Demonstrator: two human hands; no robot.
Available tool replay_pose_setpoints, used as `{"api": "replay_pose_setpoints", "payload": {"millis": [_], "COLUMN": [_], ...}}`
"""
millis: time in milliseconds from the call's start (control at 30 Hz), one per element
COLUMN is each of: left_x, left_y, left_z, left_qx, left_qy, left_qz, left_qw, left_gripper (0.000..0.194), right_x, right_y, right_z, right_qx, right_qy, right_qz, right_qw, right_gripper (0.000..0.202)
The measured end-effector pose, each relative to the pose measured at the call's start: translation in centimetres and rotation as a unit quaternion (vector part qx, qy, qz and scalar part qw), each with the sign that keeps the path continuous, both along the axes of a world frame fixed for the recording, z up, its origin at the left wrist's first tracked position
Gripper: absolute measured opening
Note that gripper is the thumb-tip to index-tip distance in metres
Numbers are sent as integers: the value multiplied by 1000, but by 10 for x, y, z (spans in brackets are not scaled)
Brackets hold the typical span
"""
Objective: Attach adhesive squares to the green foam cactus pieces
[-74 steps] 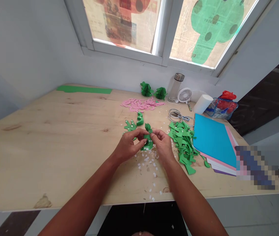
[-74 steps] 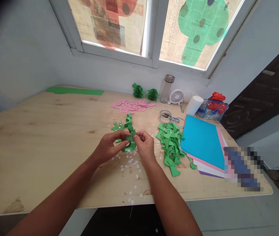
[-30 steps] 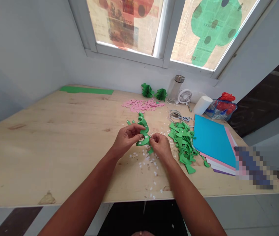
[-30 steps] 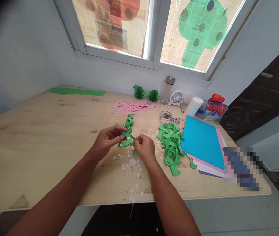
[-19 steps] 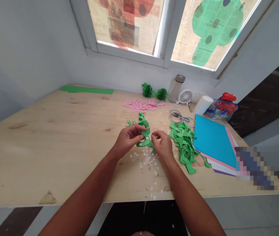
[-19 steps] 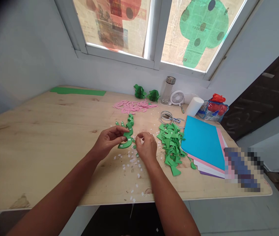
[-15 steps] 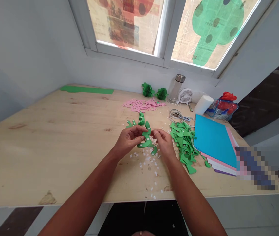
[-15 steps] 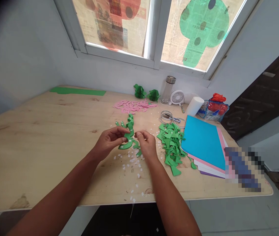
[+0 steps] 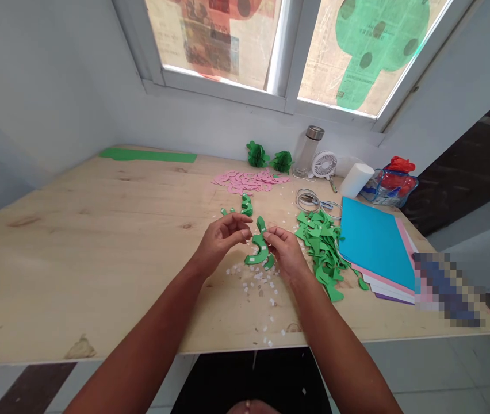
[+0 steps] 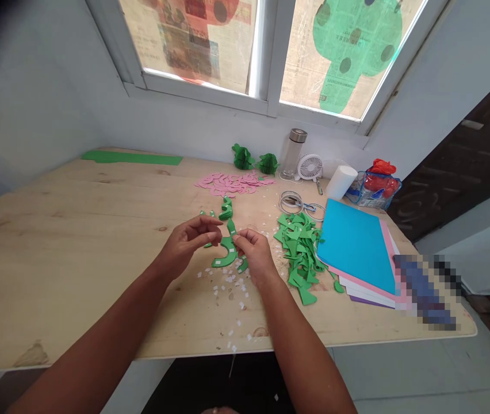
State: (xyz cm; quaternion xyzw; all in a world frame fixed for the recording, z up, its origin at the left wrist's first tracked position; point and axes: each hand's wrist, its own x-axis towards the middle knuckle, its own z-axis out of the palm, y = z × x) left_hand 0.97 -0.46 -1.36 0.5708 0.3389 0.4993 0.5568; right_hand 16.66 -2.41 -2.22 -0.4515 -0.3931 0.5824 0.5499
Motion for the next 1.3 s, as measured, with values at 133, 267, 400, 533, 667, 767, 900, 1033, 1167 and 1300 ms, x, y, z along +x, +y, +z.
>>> {"api": "replay_pose_setpoints", "payload": {"millis": [133, 267, 400, 533, 667, 767, 900, 1033, 1167, 1300], "left_x": [-1, -1, -2, -2, -2, -1, -1, -2, -2, -2], "left_y": [2, 2, 2, 3, 2, 1, 0, -1, 0, 0], "left_z": [-1, -4, -5, -5, -3, -2, 0, 2, 2, 1], "left_qx": [-74, -148, -172, -180, -181, -183, -183, -181, -183, -192], "left_qy": [-59, -110, -131, -135, -135, -137, -142, -154, -156, -146], "left_qz": [-45, -90, -97, -91, -84, -80, -80, -81, -79, -76], "left_qw": [995, 979, 972, 970, 971, 970, 970, 968, 968, 967], "left_gripper": [32, 34, 31, 27, 24, 23, 20, 19, 19, 22], "right_x": [-1, -1, -2, -2, -2, -2, -2, -2, -1, -1], "right_y": [-2, -3, -5, -5, -4, -4, -5, -5, -5, -5], "right_z": [0, 0, 1, 1, 0, -1, -1, -2, -3, -2], "right_qx": [7, 8, 15, 18, 22, 30, 35, 37, 43, 56], "right_qy": [-7, -18, -22, -34, -30, -29, -30, -39, -52, -74], "right_qz": [39, 78, 93, 98, 110, 114, 121, 121, 120, 119], "right_qw": [999, 997, 995, 994, 993, 993, 992, 991, 990, 989], "right_gripper": [15, 15, 16, 17, 16, 16, 16, 16, 16, 14]}}
